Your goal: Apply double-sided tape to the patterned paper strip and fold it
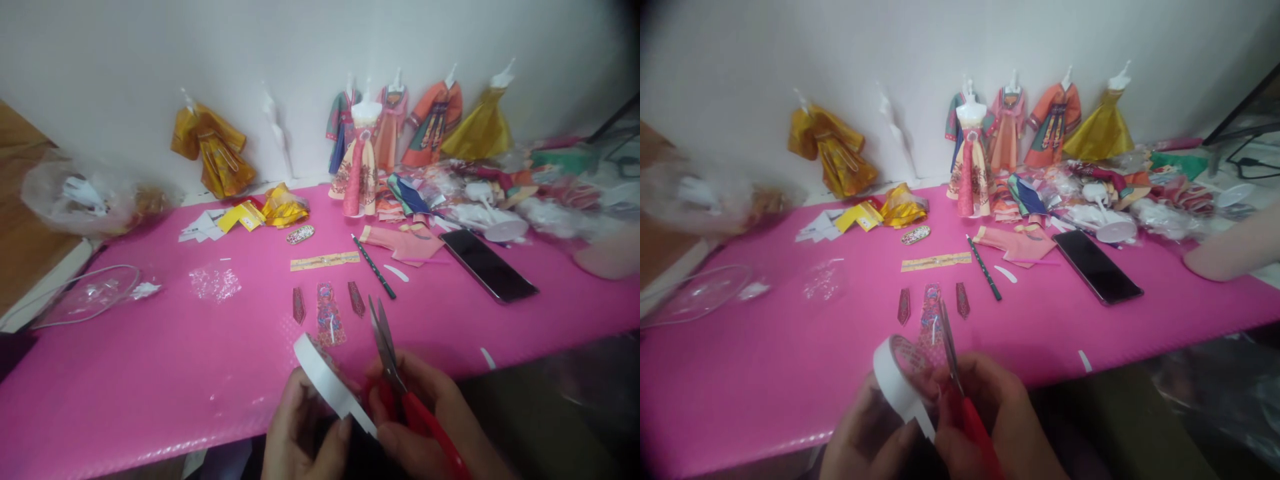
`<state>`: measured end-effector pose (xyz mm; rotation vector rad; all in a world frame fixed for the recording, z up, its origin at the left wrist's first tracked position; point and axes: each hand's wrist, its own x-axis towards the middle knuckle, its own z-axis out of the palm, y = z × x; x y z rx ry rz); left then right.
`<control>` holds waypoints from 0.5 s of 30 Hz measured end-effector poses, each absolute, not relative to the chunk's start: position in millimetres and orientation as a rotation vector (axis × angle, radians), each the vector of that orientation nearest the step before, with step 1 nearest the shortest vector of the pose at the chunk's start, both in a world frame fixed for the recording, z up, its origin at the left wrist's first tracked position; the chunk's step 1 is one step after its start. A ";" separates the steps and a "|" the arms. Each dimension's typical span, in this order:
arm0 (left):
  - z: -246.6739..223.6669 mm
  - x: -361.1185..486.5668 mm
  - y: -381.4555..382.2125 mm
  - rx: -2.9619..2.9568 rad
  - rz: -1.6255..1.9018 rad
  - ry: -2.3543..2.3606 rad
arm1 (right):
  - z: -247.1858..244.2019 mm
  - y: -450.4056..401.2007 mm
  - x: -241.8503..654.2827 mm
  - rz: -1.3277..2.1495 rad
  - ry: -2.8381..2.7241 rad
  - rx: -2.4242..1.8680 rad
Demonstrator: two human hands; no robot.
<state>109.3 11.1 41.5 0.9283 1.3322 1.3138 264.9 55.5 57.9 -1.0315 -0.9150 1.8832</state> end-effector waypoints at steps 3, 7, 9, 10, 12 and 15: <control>41.2 105.7 15.3 1.015 1.352 1.310 | 56.5 53.2 268.1 1.918 -0.931 -1.096; 40.8 105.1 16.1 1.069 1.404 1.301 | 52.6 50.9 268.4 1.887 -0.955 -1.096; 40.4 104.8 15.0 1.062 1.419 1.344 | 52.0 51.6 268.5 1.884 -0.974 -1.040; 40.1 104.3 14.3 1.045 1.435 1.371 | 52.3 52.6 269.3 1.887 -0.986 -1.018; 39.8 102.2 13.3 0.988 1.475 1.413 | 52.9 55.7 273.4 1.877 -1.035 -1.003; 41.1 95.6 14.0 0.926 1.555 1.443 | 51.1 60.8 285.2 1.832 -1.178 -1.045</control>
